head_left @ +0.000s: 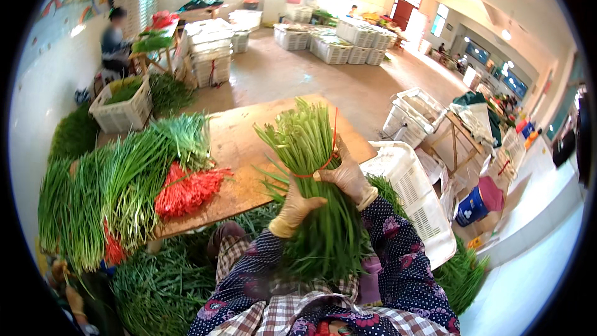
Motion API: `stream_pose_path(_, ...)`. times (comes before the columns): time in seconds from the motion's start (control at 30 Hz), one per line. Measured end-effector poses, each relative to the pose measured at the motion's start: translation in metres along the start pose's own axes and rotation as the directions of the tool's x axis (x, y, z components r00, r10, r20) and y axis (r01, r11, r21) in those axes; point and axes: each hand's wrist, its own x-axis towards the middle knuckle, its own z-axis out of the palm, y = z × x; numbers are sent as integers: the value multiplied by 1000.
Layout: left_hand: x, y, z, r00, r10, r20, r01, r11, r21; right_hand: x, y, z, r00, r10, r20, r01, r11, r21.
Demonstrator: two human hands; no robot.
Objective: The person bundles bunches of green chives by hand, securing them with red rubber bands, and then places the finished bundles into a large white plastic crate.
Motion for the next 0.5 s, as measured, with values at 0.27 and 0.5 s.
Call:
stream_pose_path(0.27,27,-34,31,951,-35,-306,-132,851,-508,62,-50,16,939,267,218,-35,703,-711)
stream_pose_path(0.5,95,-47,30,893,-13,-449,-317,691,-650,151,-44,15,849,414,329,105,478,-872)
